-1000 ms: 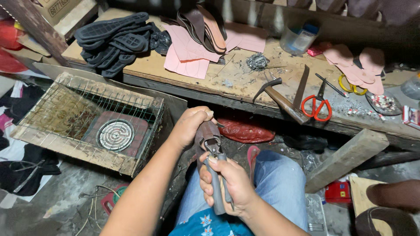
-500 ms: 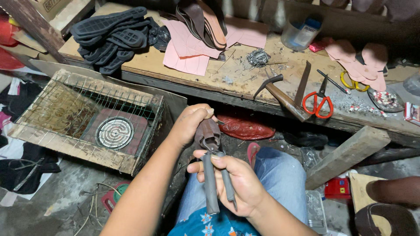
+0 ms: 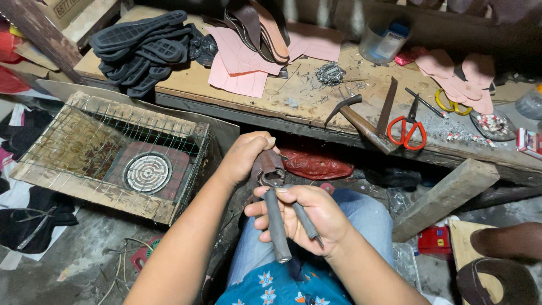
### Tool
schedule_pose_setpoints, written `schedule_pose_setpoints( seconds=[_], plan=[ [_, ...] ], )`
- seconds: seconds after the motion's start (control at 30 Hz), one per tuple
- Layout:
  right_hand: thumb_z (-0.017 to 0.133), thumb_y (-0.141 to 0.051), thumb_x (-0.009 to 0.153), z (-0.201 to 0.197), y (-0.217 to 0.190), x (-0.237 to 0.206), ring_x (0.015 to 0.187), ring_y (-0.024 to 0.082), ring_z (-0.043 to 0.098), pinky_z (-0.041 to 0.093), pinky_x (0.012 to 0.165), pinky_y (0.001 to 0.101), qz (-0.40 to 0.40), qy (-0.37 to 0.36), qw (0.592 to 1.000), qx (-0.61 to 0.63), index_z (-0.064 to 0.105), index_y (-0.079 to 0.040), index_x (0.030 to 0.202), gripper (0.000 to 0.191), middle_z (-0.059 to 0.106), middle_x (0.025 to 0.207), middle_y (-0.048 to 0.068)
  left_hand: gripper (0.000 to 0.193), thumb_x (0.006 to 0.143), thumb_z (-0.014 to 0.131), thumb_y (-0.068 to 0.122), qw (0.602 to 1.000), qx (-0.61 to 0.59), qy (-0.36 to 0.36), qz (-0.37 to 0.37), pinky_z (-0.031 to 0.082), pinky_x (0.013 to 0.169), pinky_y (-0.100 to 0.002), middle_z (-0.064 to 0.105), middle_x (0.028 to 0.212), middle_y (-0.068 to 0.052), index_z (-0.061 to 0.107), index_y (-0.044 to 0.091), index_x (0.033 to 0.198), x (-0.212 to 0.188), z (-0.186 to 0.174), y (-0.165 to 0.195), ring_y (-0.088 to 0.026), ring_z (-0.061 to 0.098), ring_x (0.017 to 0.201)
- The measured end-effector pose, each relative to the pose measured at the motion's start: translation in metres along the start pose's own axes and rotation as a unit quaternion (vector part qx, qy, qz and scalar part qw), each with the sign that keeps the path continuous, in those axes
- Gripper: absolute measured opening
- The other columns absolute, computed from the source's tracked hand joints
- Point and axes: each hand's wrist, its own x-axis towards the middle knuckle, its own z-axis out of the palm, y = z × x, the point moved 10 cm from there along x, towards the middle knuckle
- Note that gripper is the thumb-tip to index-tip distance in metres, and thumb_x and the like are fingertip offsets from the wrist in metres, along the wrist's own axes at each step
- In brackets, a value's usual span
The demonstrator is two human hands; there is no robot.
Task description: The person sits on the floor and uses pliers and a hammer to attach a brown strap to a shoe sole. They repeatedly position the strap, clamp it with pliers, and tap it with a hammer to secure it in place.
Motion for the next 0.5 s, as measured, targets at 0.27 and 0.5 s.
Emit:
schedule_pose_setpoints(
  seconds=[0.27,0.5],
  plan=[
    [0.049,-0.012,0.098,0.003,-0.007,-0.005,0.087,0.031,0.074,0.062,0.086,0.0497,-0.004,-0.026,0.998,0.05,0.053,0.015,0.133,0.044,0.069,0.107,0.021,0.031,0.097,0.057,0.027,1.0,0.017,-0.019,0.011,0.051,0.07,-0.029,0.07,0.082,-0.006,0.066,0.003,0.079,-0.002,0.01,0.001,-0.011,0.06,0.074],
    [0.052,-0.01,0.096,0.013,-0.001,-0.005,0.087,0.028,0.07,0.063,0.082,0.0527,-0.008,-0.034,0.999,0.042,0.053,0.01,0.129,0.039,0.064,0.099,0.018,0.032,0.099,0.057,0.028,0.999,0.034,-0.016,0.027,0.049,0.068,-0.029,0.067,0.079,-0.003,0.06,0.005,0.076,-0.01,0.01,0.004,-0.009,0.057,0.073]
  ],
)
